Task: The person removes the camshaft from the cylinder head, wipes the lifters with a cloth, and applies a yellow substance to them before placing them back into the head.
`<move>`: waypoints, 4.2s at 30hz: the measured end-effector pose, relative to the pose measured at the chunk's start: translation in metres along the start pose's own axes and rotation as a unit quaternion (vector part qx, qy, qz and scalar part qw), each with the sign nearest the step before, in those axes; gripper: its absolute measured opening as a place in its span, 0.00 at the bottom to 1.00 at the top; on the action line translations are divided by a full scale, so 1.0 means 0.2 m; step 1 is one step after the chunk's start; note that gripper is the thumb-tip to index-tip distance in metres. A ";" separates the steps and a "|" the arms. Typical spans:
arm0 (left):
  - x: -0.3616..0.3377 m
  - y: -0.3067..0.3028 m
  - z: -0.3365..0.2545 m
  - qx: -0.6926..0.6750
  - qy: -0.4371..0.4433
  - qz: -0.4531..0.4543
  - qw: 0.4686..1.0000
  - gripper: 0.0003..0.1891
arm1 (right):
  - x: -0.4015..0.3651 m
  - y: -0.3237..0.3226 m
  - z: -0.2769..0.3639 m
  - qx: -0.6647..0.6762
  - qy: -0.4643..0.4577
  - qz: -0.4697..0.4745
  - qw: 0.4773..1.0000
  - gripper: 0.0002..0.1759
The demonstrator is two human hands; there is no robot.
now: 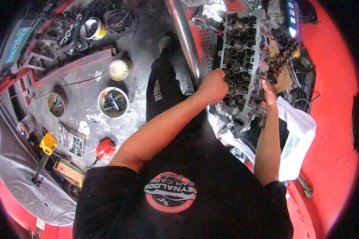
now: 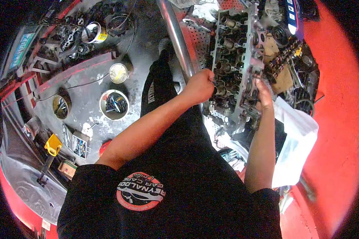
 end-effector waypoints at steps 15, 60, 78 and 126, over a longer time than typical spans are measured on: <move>0.06 0.17 -0.13 -0.104 0.019 -0.063 0.992 0.12 | 0.02 -0.02 -0.03 0.003 -0.004 0.007 1.000 0.26; 0.20 0.84 -0.75 0.150 0.137 0.230 0.952 0.15 | -0.20 -0.01 0.04 0.317 -0.189 -0.031 0.929 0.16; 0.06 0.82 -0.92 0.209 0.397 0.198 0.871 0.14 | -0.21 -0.02 0.05 0.353 -0.182 -0.012 0.918 0.17; 0.01 0.21 -0.30 0.029 0.164 -0.125 0.978 0.17 | -0.10 0.09 0.11 -0.036 -0.026 0.035 0.998 0.35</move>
Point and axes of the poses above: each hand's wrist, its own x-axis towards the middle knuckle, its own y-axis out of the palm, z = x × y, the point moved 10 cm from there along x, towards the middle knuckle, and after that the axes turned 10 degrees about -x, right-handed, at the moved point
